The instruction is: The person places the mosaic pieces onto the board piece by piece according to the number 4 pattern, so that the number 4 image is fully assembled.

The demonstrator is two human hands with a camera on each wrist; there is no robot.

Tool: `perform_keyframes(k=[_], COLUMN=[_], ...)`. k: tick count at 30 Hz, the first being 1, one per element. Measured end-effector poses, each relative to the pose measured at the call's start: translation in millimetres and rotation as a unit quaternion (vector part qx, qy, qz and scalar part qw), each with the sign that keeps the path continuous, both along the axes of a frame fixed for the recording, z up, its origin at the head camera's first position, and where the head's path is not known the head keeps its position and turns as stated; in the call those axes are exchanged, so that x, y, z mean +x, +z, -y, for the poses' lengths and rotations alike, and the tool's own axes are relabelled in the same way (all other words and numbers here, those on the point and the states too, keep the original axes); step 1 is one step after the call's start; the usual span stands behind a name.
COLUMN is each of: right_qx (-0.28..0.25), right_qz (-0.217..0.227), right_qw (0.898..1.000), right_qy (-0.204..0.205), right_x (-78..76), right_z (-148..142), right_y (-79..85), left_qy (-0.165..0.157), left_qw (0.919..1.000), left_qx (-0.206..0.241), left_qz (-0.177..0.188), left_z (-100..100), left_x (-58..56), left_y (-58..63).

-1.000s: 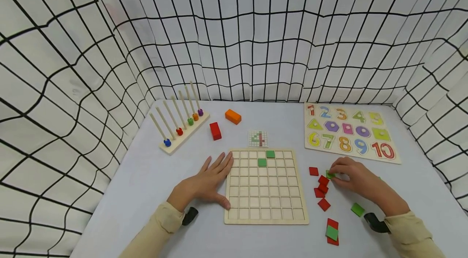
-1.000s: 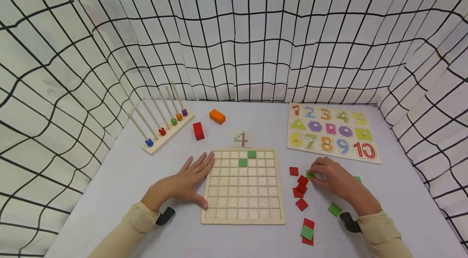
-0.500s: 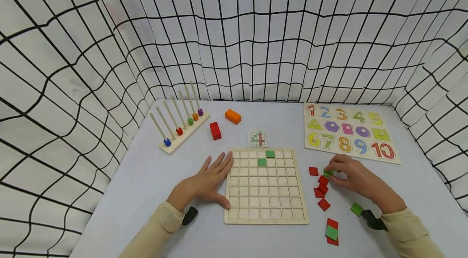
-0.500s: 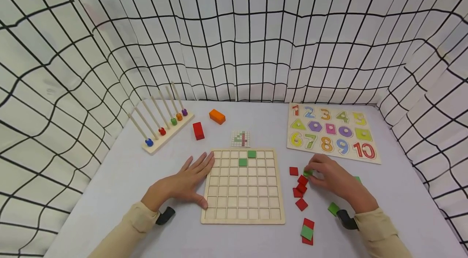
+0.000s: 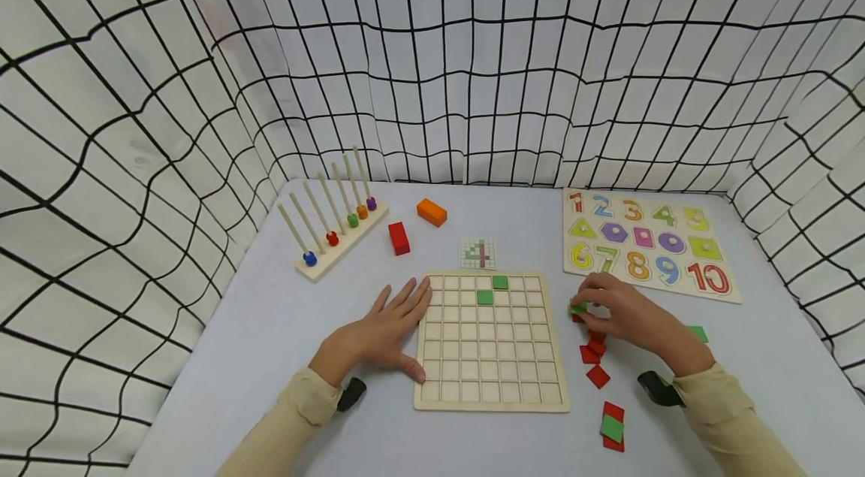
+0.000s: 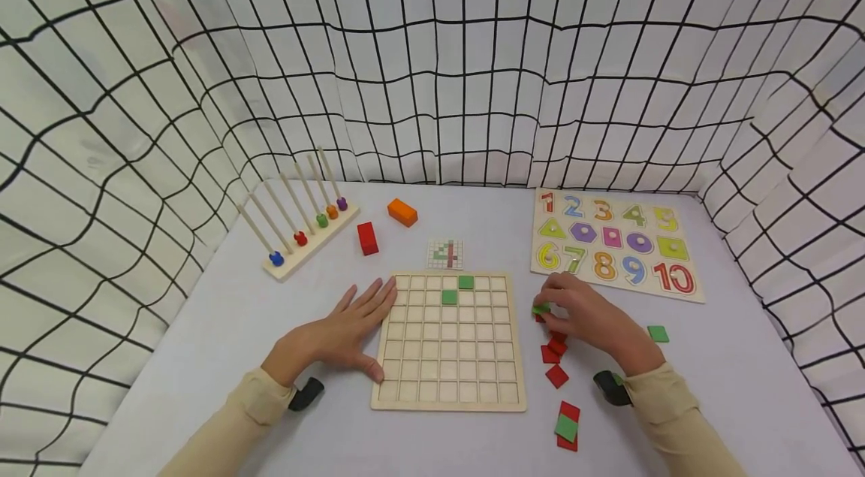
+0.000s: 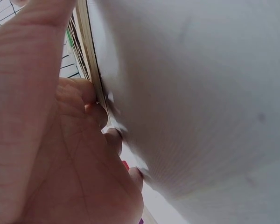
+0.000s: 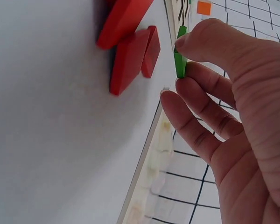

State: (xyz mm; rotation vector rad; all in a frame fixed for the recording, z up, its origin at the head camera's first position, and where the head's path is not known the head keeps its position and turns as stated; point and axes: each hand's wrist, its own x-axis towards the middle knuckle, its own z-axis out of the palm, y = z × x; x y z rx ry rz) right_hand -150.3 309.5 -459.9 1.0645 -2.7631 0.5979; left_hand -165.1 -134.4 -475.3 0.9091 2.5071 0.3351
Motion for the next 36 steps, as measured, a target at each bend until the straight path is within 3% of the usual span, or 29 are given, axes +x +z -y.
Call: perform_keyframes(k=[10, 18, 25, 36], right_qx=[0.020, 0.001, 0.013, -0.006], right_qz=[0.045, 0.013, 0.023, 0.008], right_qw=[0.999, 0.999, 0.999, 0.994], right_qy=[-0.005, 0.036, 0.041, 0.105], right_x=[-9.8, -18.3, -23.1, -36.2], right_z=[24.2, 45.4, 63.0, 101.9], right_y=[6.2, 6.0, 7.8, 9.1], left_qy=[0.001, -0.001, -0.002, 0.003], left_qw=[1.0000, 1.0000, 1.0000, 1.0000], left_qx=[-0.003, 0.001, 0.000, 0.001], left_qz=[0.005, 0.004, 0.006, 0.004], left_z=[-0.6, -1.3, -1.3, -1.7], left_x=[-1.0, 0.4, 0.1, -0.5], left_y=[-3.1, -1.2, 0.5, 4.3])
